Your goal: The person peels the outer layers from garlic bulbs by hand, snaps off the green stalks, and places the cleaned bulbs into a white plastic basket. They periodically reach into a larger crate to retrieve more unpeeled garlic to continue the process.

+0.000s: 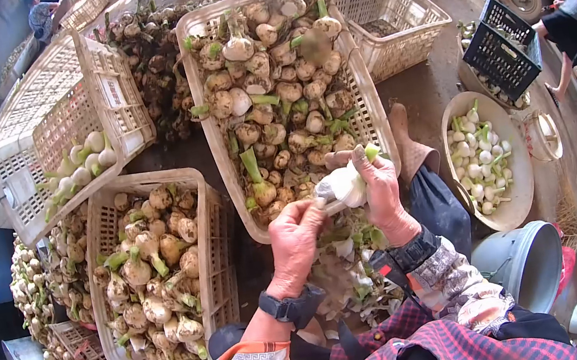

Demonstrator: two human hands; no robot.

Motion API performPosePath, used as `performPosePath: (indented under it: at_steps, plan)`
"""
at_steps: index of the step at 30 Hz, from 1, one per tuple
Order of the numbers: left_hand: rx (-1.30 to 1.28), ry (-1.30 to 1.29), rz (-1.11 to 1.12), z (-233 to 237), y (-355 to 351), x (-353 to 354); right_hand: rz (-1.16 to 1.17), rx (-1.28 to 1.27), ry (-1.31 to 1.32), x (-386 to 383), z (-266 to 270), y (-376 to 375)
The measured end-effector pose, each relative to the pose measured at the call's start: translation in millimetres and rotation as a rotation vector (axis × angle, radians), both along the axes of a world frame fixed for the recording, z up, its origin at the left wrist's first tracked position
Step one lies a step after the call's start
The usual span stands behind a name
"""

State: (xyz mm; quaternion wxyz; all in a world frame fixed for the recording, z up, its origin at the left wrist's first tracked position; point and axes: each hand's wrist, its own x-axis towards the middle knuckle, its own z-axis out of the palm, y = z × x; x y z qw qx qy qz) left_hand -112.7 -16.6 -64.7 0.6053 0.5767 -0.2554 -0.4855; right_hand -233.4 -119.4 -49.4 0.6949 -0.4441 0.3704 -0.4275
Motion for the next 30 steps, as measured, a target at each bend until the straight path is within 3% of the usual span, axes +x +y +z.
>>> performPosePath:
  at_steps: [5,6,9,10,13,14,16,18,19,21,22,23,25,27,30]
  plan:
    - [-0.052,0.030,-0.011,12.5,-1.4,-3.1,0.075,-0.190,0.157,4.0,-8.1,16.0]
    - [-0.044,-0.200,-0.072,15.0,2.2,-0.5,0.054,-0.198,0.165,7.2,-12.8,19.5]
    - [-0.039,-0.544,-0.037,7.8,6.1,0.9,0.059,-0.633,0.316,8.6,-24.8,16.4]
    - [-0.130,-0.496,0.013,6.0,5.0,-1.2,0.059,-0.552,0.328,9.5,-22.6,20.9]
    - [-0.150,-0.651,-0.117,6.4,7.1,6.9,0.070,-0.849,0.407,7.5,-21.4,16.2]
    - [-0.148,-0.663,-0.134,5.4,7.6,8.1,0.112,-0.767,0.346,3.7,-21.4,15.7]
    - [-0.146,-0.688,-0.171,3.8,7.2,9.1,0.148,-0.885,0.409,1.9,-21.0,13.7]
    - [-0.212,-0.882,-0.130,1.0,4.4,5.6,0.177,-0.963,0.456,-1.8,-18.0,13.8]
    - [-0.243,-0.980,-0.105,1.1,3.3,5.0,0.179,-0.730,0.290,-3.3,-17.1,15.9]
    - [-0.155,-0.812,-0.051,6.0,0.9,8.0,0.179,-0.254,-0.040,-4.7,-12.9,21.1]
    - [-0.055,-0.569,0.023,2.4,-1.8,9.5,0.239,-0.152,-0.174,-14.3,-2.1,11.9]
    - [-0.001,-0.304,0.022,3.3,-2.2,7.8,0.167,-0.117,-0.239,-11.5,2.8,12.6]
    - [0.006,-0.450,-0.086,-6.6,-1.7,5.5,0.223,-0.064,-0.283,-13.3,-9.3,6.5]
    - [0.206,0.183,-0.121,-14.6,3.8,6.1,0.246,0.045,-0.416,-24.5,-24.4,0.5]
    - [0.081,0.720,-0.170,10.6,2.1,9.2,0.377,-0.156,-0.228,-32.3,-18.7,-14.4]
